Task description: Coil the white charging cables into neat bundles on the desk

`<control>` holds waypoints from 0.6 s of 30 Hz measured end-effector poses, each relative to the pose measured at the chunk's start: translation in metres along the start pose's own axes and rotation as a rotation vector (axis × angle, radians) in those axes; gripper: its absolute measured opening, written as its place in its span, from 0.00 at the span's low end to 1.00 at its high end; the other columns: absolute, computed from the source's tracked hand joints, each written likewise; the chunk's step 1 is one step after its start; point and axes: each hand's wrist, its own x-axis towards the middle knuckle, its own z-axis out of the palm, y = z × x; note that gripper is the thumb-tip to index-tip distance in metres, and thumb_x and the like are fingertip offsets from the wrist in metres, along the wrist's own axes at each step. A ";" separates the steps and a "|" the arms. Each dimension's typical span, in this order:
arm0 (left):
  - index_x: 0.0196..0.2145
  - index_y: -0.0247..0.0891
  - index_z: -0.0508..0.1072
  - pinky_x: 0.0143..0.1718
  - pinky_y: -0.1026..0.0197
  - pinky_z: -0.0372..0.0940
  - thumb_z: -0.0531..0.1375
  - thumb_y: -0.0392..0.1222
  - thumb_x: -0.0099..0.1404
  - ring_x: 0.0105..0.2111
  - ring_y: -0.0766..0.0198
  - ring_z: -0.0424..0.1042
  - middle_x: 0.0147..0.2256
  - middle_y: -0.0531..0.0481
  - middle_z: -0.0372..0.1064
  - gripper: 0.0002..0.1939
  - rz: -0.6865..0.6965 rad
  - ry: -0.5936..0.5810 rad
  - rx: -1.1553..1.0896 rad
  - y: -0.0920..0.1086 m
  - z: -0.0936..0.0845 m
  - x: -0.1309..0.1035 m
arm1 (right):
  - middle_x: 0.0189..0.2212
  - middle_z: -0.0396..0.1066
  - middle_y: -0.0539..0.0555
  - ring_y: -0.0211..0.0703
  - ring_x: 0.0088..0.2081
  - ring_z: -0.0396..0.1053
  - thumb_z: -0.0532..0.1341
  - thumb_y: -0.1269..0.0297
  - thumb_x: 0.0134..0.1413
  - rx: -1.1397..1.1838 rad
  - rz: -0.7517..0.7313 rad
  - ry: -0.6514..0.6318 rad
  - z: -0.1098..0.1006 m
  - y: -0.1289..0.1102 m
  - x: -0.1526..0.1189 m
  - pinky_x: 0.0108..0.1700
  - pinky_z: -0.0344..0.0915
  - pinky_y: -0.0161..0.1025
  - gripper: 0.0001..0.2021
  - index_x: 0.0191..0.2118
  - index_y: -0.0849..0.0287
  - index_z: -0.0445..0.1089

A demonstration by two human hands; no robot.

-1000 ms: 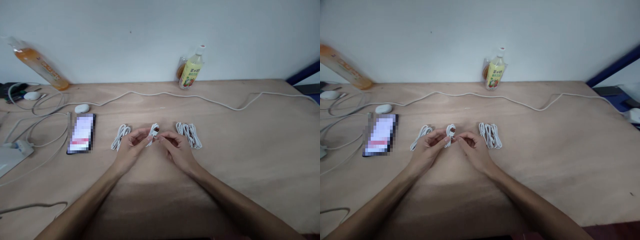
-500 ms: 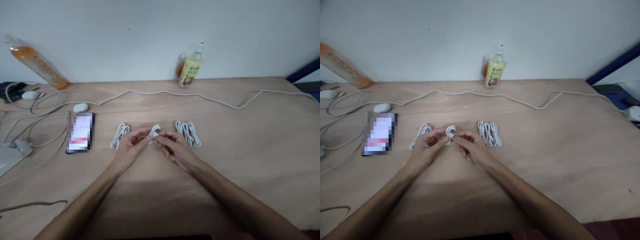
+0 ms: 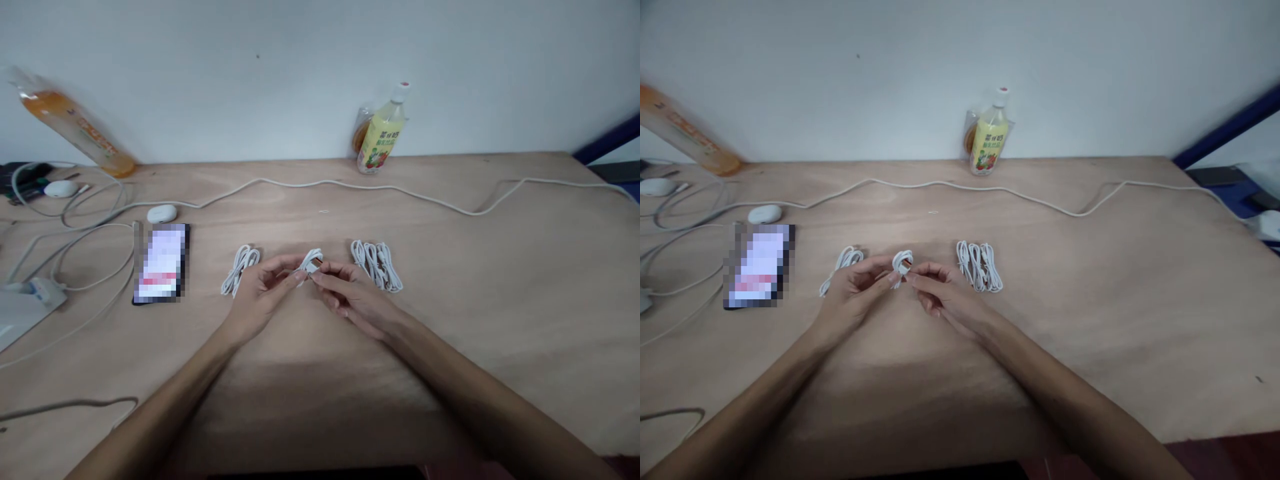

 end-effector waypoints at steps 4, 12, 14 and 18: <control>0.49 0.42 0.88 0.58 0.51 0.74 0.74 0.47 0.65 0.53 0.47 0.83 0.48 0.43 0.86 0.15 -0.005 0.009 0.007 -0.002 0.000 -0.001 | 0.21 0.61 0.40 0.31 0.20 0.53 0.77 0.49 0.48 -0.007 -0.009 -0.004 0.001 0.001 0.000 0.20 0.48 0.32 0.19 0.36 0.55 0.74; 0.50 0.42 0.88 0.59 0.52 0.73 0.72 0.46 0.68 0.54 0.48 0.83 0.50 0.44 0.86 0.14 0.037 0.017 0.044 -0.006 -0.001 -0.001 | 0.19 0.62 0.41 0.31 0.17 0.53 0.74 0.47 0.52 -0.121 -0.133 0.072 0.002 0.011 0.002 0.18 0.48 0.32 0.18 0.33 0.54 0.71; 0.49 0.42 0.88 0.59 0.52 0.73 0.73 0.46 0.67 0.53 0.47 0.83 0.49 0.44 0.86 0.14 0.039 0.032 0.053 -0.005 0.000 -0.001 | 0.21 0.63 0.42 0.32 0.18 0.55 0.73 0.48 0.54 -0.210 -0.217 0.113 0.003 0.014 0.003 0.18 0.51 0.33 0.17 0.32 0.53 0.70; 0.48 0.41 0.88 0.58 0.52 0.74 0.73 0.46 0.66 0.53 0.47 0.83 0.49 0.44 0.86 0.14 0.024 0.048 0.049 -0.004 0.003 -0.003 | 0.24 0.67 0.45 0.36 0.23 0.63 0.69 0.57 0.60 -0.445 -0.450 0.247 0.004 0.020 0.001 0.25 0.59 0.35 0.11 0.32 0.53 0.69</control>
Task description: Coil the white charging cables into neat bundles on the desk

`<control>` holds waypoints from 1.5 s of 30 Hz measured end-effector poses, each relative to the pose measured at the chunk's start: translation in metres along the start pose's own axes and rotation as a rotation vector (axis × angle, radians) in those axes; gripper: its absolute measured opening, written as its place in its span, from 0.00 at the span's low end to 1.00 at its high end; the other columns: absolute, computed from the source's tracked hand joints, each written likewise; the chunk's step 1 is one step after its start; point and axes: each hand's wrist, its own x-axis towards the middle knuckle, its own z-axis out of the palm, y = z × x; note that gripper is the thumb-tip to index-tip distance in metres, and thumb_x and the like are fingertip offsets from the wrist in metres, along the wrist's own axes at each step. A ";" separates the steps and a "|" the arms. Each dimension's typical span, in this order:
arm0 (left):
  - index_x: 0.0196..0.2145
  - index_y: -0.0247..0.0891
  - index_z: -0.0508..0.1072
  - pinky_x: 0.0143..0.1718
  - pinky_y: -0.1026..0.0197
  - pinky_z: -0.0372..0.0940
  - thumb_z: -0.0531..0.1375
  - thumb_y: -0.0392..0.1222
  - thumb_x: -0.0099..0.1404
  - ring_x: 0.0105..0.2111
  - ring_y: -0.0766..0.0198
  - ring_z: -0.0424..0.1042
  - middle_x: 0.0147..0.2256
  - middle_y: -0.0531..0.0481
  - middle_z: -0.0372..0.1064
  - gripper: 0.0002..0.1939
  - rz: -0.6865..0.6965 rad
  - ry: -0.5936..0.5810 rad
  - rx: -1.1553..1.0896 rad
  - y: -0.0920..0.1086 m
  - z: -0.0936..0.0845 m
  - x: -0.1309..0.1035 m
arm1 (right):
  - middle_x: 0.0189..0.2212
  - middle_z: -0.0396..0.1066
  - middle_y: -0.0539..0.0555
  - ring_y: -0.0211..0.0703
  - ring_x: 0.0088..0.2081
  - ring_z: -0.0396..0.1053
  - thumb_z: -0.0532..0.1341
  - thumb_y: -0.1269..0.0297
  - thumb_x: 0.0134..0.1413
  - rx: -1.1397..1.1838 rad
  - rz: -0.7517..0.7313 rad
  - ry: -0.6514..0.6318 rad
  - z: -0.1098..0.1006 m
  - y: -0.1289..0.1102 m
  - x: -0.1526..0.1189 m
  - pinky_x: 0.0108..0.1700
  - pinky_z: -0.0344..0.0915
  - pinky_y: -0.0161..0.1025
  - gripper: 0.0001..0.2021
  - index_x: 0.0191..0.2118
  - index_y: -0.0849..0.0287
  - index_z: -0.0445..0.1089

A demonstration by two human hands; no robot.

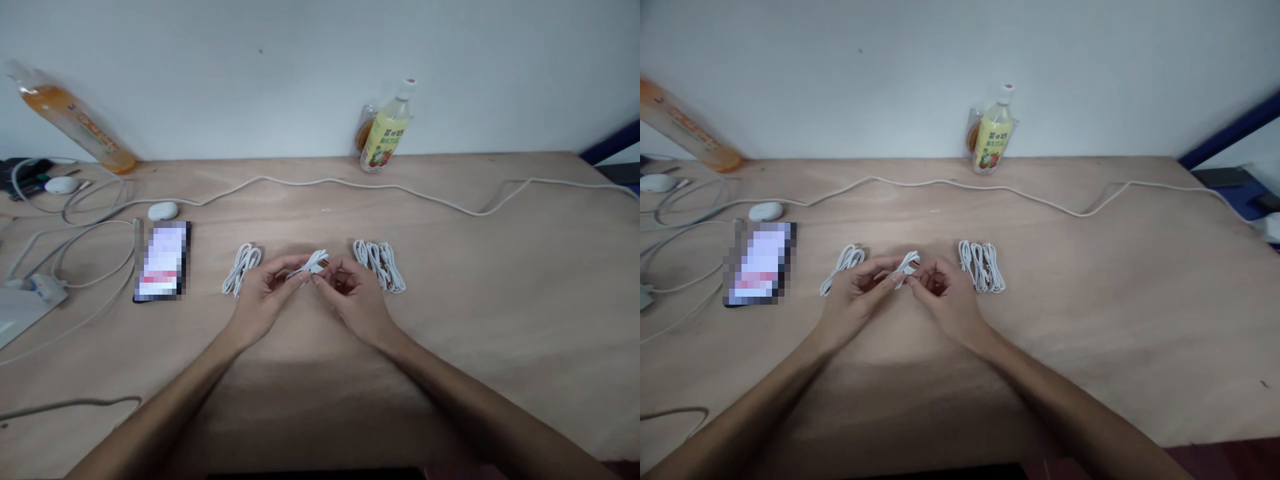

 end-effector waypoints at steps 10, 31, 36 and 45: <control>0.48 0.38 0.88 0.49 0.57 0.76 0.72 0.46 0.66 0.43 0.55 0.83 0.44 0.45 0.87 0.15 -0.048 0.022 0.017 -0.002 0.005 -0.003 | 0.26 0.70 0.48 0.37 0.26 0.67 0.61 0.78 0.69 -0.973 -0.954 0.203 -0.006 0.006 -0.005 0.29 0.61 0.38 0.14 0.33 0.54 0.66; 0.46 0.39 0.88 0.47 0.58 0.76 0.77 0.45 0.60 0.41 0.58 0.84 0.41 0.46 0.87 0.17 -0.119 0.116 -0.091 -0.005 0.005 -0.002 | 0.29 0.73 0.47 0.34 0.23 0.66 0.65 0.72 0.69 -0.589 -0.548 0.202 0.002 0.006 -0.009 0.27 0.64 0.34 0.05 0.39 0.55 0.73; 0.45 0.40 0.88 0.48 0.59 0.76 0.77 0.44 0.60 0.41 0.60 0.84 0.43 0.46 0.87 0.15 -0.114 0.100 -0.128 -0.006 0.004 -0.002 | 0.28 0.73 0.46 0.35 0.24 0.66 0.65 0.71 0.66 -0.467 -0.401 0.196 0.004 0.003 -0.011 0.27 0.64 0.35 0.06 0.37 0.54 0.75; 0.45 0.42 0.88 0.51 0.59 0.76 0.78 0.45 0.60 0.46 0.57 0.84 0.43 0.47 0.87 0.15 -0.139 0.100 -0.164 -0.009 0.004 0.000 | 0.28 0.75 0.48 0.37 0.25 0.68 0.65 0.64 0.64 -0.266 -0.182 0.155 0.005 0.003 -0.007 0.28 0.62 0.36 0.03 0.38 0.54 0.76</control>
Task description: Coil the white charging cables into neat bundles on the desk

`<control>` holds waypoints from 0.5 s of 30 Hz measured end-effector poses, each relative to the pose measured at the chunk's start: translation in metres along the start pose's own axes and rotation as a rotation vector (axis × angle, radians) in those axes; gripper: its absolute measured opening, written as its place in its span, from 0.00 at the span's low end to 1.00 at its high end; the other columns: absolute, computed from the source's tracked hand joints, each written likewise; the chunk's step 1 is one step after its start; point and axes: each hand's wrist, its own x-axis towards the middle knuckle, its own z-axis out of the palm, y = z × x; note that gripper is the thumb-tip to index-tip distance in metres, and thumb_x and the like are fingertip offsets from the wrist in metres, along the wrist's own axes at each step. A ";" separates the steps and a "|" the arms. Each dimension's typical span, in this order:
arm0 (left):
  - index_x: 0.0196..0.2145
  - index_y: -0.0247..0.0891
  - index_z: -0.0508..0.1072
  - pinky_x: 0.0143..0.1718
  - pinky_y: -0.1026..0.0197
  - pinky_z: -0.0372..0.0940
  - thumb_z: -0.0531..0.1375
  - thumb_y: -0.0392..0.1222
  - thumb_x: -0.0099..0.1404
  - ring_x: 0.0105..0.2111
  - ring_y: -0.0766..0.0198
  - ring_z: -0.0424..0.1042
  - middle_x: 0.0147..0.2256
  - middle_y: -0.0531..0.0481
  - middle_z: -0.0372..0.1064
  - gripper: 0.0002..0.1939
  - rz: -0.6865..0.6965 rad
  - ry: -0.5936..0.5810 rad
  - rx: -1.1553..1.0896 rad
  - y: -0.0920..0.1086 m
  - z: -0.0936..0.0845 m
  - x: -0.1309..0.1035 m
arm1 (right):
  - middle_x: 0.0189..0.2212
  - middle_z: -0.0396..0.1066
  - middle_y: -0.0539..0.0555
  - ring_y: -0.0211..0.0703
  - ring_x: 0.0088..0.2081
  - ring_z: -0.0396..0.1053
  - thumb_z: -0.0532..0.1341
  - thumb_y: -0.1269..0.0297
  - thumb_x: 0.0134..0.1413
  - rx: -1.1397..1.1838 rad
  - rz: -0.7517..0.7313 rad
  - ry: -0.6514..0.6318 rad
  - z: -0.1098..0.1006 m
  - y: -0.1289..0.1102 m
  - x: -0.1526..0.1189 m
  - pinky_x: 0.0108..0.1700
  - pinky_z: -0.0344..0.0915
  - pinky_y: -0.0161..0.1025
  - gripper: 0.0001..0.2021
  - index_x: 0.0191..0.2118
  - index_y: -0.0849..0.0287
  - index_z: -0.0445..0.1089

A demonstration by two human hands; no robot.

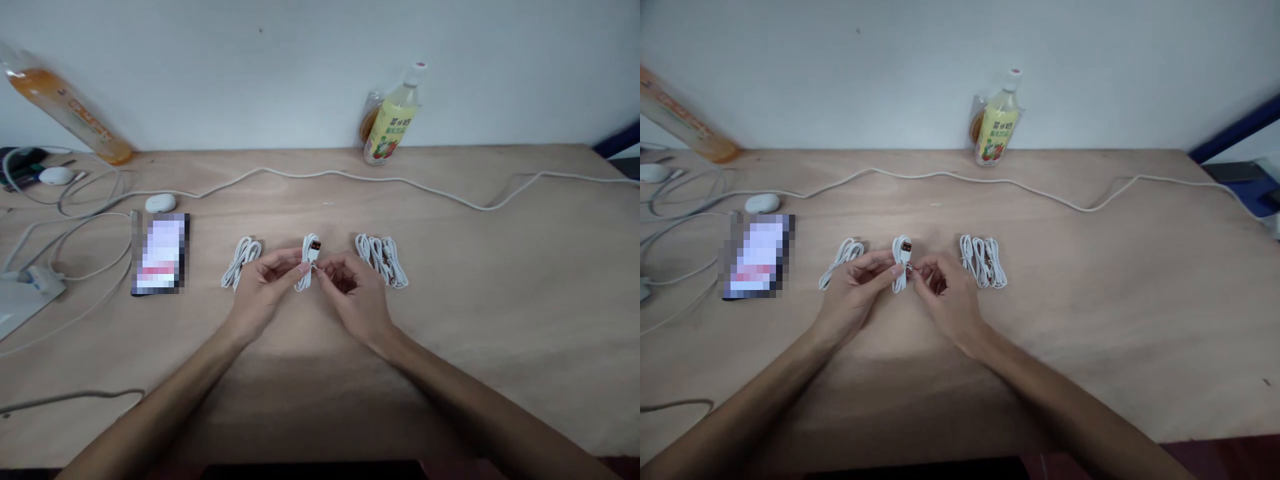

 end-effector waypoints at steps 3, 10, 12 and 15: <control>0.45 0.42 0.88 0.53 0.58 0.75 0.77 0.46 0.60 0.48 0.56 0.84 0.43 0.47 0.87 0.15 -0.010 -0.013 0.000 0.001 0.001 0.000 | 0.29 0.76 0.48 0.37 0.26 0.68 0.65 0.65 0.63 0.017 0.019 0.005 0.001 0.001 0.001 0.28 0.63 0.37 0.03 0.38 0.54 0.77; 0.44 0.39 0.87 0.54 0.53 0.73 0.75 0.49 0.63 0.46 0.53 0.83 0.44 0.45 0.85 0.14 -0.084 -0.077 -0.112 0.008 0.003 -0.002 | 0.29 0.76 0.48 0.37 0.26 0.68 0.65 0.65 0.63 -0.016 0.017 0.027 -0.001 0.000 0.000 0.30 0.65 0.37 0.03 0.37 0.54 0.77; 0.44 0.39 0.86 0.51 0.53 0.73 0.75 0.48 0.63 0.44 0.54 0.82 0.45 0.44 0.85 0.14 -0.102 -0.113 -0.143 0.008 0.003 -0.002 | 0.29 0.76 0.48 0.38 0.26 0.69 0.65 0.64 0.63 -0.014 0.010 0.023 -0.001 0.000 0.000 0.29 0.65 0.37 0.03 0.37 0.54 0.77; 0.44 0.39 0.85 0.51 0.55 0.72 0.77 0.42 0.59 0.44 0.56 0.81 0.45 0.45 0.84 0.15 -0.096 -0.150 -0.091 0.007 0.003 -0.002 | 0.28 0.76 0.48 0.38 0.26 0.69 0.66 0.64 0.62 0.000 0.002 0.030 0.000 0.000 0.000 0.29 0.66 0.37 0.03 0.37 0.54 0.77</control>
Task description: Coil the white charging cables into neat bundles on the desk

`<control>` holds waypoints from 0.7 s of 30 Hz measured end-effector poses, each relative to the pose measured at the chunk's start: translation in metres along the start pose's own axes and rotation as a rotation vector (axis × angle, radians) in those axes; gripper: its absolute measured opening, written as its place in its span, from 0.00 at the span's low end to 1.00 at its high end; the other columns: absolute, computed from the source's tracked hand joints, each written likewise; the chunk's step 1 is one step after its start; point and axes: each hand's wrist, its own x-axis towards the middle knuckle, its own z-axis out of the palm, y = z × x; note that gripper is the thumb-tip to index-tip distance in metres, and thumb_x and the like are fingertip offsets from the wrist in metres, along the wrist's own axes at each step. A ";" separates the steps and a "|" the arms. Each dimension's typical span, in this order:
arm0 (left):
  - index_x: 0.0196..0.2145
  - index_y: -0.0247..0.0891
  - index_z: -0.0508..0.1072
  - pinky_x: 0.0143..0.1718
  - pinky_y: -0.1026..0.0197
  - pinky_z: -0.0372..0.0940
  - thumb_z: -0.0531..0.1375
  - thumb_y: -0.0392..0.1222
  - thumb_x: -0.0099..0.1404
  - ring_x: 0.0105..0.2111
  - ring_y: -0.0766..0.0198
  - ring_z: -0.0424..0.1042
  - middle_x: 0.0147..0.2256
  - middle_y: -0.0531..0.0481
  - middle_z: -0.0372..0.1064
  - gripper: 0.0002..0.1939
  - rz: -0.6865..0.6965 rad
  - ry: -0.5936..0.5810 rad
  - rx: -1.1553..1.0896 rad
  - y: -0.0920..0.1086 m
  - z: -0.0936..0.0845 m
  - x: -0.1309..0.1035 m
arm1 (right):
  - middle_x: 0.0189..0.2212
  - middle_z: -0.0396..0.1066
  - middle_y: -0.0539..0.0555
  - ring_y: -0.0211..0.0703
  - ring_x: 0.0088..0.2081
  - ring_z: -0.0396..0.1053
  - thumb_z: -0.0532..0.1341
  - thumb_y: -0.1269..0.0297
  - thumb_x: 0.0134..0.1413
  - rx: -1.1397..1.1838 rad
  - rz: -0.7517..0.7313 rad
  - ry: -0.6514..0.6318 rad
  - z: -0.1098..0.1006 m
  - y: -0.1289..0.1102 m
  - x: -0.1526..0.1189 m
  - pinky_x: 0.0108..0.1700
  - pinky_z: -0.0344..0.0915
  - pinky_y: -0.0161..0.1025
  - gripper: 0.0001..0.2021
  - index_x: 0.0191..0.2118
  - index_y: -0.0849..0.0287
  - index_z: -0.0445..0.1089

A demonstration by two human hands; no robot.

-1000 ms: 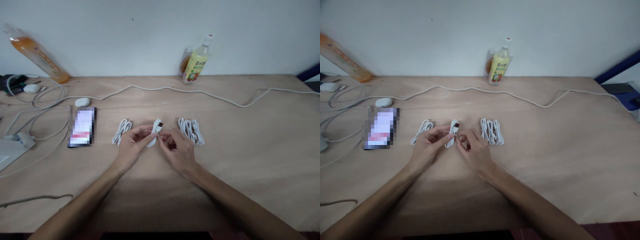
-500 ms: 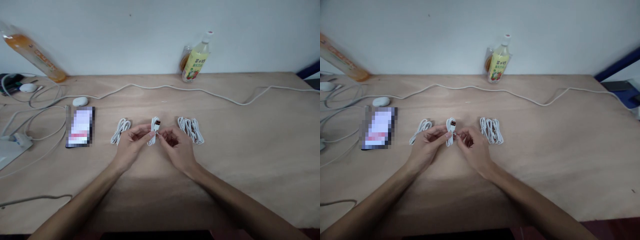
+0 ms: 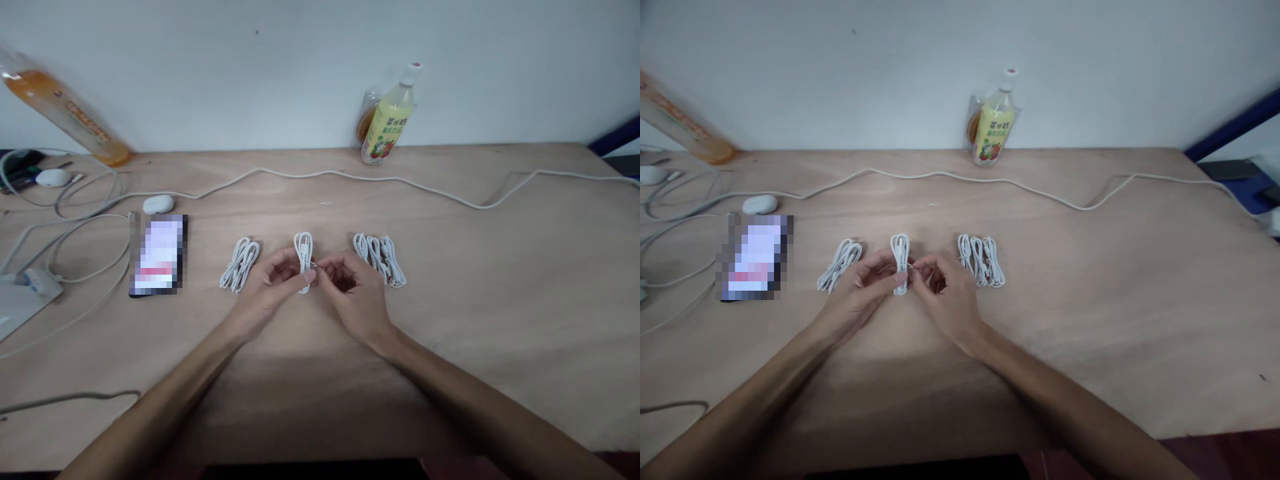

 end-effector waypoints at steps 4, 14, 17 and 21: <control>0.43 0.39 0.84 0.54 0.55 0.71 0.78 0.40 0.58 0.45 0.57 0.80 0.44 0.46 0.83 0.15 0.012 0.013 0.060 -0.002 -0.002 0.000 | 0.28 0.76 0.48 0.38 0.26 0.69 0.66 0.66 0.61 -0.019 0.005 0.008 0.000 0.000 0.000 0.29 0.66 0.37 0.03 0.35 0.54 0.77; 0.58 0.41 0.82 0.53 0.56 0.69 0.77 0.41 0.60 0.45 0.57 0.80 0.44 0.46 0.85 0.28 -0.041 0.022 -0.001 -0.001 -0.003 0.000 | 0.24 0.72 0.46 0.36 0.23 0.66 0.66 0.65 0.61 -0.032 -0.001 0.014 0.001 0.000 0.000 0.26 0.62 0.35 0.03 0.34 0.54 0.75; 0.59 0.41 0.82 0.52 0.56 0.70 0.76 0.40 0.61 0.43 0.58 0.80 0.42 0.47 0.84 0.28 -0.064 0.045 -0.070 0.000 -0.003 -0.001 | 0.23 0.71 0.45 0.36 0.23 0.66 0.66 0.66 0.60 -0.032 0.010 0.011 0.001 -0.001 -0.001 0.26 0.62 0.35 0.04 0.33 0.54 0.74; 0.57 0.43 0.83 0.54 0.56 0.70 0.75 0.36 0.63 0.43 0.59 0.80 0.41 0.48 0.83 0.24 -0.099 0.027 -0.139 0.002 -0.004 -0.002 | 0.23 0.73 0.46 0.36 0.23 0.66 0.66 0.66 0.60 -0.021 0.012 0.016 0.002 -0.001 -0.002 0.26 0.62 0.35 0.05 0.32 0.54 0.73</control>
